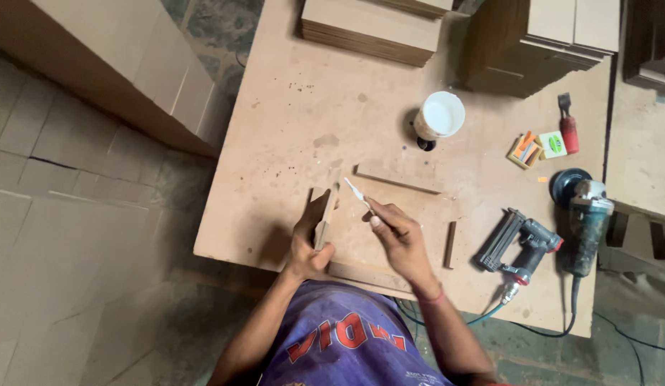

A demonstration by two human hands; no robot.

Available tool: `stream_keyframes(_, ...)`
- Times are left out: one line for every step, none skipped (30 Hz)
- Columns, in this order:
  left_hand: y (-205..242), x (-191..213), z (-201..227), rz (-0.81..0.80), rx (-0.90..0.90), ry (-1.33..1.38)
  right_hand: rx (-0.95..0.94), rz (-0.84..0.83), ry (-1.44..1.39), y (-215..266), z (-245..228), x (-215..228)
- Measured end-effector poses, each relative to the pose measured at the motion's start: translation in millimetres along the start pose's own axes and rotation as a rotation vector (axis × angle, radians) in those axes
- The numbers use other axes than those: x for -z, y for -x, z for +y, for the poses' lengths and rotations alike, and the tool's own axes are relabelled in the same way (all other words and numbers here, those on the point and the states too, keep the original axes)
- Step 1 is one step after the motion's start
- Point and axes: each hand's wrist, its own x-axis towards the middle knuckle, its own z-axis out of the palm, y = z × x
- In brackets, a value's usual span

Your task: The person assembles small wooden boxes by applying glue to the edges of flat wooden panels and joining them into rectangular frames. They use a pneumatic nail gun to fasten the corners and sides, then place the completed boxes on a stack nearby. The process is repeated for multiple units.

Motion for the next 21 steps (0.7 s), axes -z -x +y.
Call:
stream_keyframes(-0.1, -1.2, 2.3, -0.004, -0.035, 0.012, 0.061, 0.04, 0.022, 3.1, -5.8, -13.0)
stream_keyframes(0.6, -2.5, 4.9, -0.007, -0.071, 0.024, 0.059, 0.092, 0.055, 2.2, -9.3, -23.9)
stream_keyframes(3.1, -3.6, 8.1, -0.01, -0.05, 0.059, 0.052, 0.15, 0.09, 3.0, -12.5, -33.2)
stream_keyframes(6.1, -4.2, 11.2, -0.013, -0.028, 0.093, 0.044, 0.207, 0.124, 4.6, -15.8, -39.4)
stream_keyframes(6.3, -4.0, 13.4, -0.019, -0.012, 0.127, 0.044, 0.219, 0.139, 7.3, -19.8, -43.6)
stream_keyframes(6.4, -3.1, 15.3, -0.014, -0.028, 0.113, 0.045, 0.231, 0.154, 12.4, -24.8, -47.1)
stream_keyframes(7.0, -1.9, 16.9, -0.005, -0.043, 0.099, 0.044, 0.238, 0.168, 17.4, -30.3, -49.0)
stream_keyframes(6.9, 0.0, 17.8, 0.004, -0.059, 0.086, 0.104, 0.212, 0.192, 24.0, -36.7, -48.3)
stream_keyframes(9.3, 1.6, 19.0, -0.009, -0.026, 0.116, 0.16, 0.182, 0.214, 34.7, -44.6, -45.4)
stream_keyframes(11.8, 3.6, 19.9, -0.022, 0.007, 0.146, 0.215, 0.15, 0.236, 42.2, -51.4, -42.4)
stream_keyframes(13.8, 4.7, 20.4, -0.033, 0.038, 0.178, 0.247, 0.119, 0.257, 46.0, -56.4, -39.1)
stream_keyframes(16.1, 5.2, 21.1, -0.034, 0.037, 0.164, 0.28, 0.088, 0.277, 48.8, -60.8, -35.5)
stream_keyframes(16.4, 6.5, 22.0, -0.038, 0.034, 0.148, 0.313, 0.06, 0.298, 48.4, -63.6, -33.3)
stream_keyframes(16.4, 6.9, 23.1, -0.042, 0.031, 0.133, 0.326, 0.102, 0.338, 43.8, -63.9, -32.6)
stream_keyframes(18.6, 5.9, 24.9, -0.042, 0.021, 0.134, 0.336, 0.142, 0.379, 38.0, -62.3, -31.8)
stream_keyframes(20.4, 4.6, 26.8, -0.042, 0.012, 0.135, 0.346, 0.182, 0.42, 31.8, -59.8, -30.2)
stream_keyframes(19.4, 4.1, 28.2, -0.045, -0.002, 0.134, 0.314, 0.206, 0.411, 24.4, -56.1, -28.8)
stream_keyframes(19.8, 3.6, 30.6, -0.056, 0.003, 0.17, 0.282, 0.229, 0.402, 17.4, -52.2, -26.7)
stream_keyframes(19.3, 3.5, 32.7, -0.066, 0.005, 0.207, 0.253, 0.252, 0.393, 10.4, -48.5, -24.0)
stream_keyframes(17.8, 3.4, 34.2, -0.076, 0.007, 0.243, 0.218, 0.257, 0.394, 5.8, -45.6, -21.7)
stream_keyframes(17.6, 2.9, 35.6, -0.081, -0.006, 0.218, 0.182, 0.262, 0.395, 1.7, -43.1, -19.0)
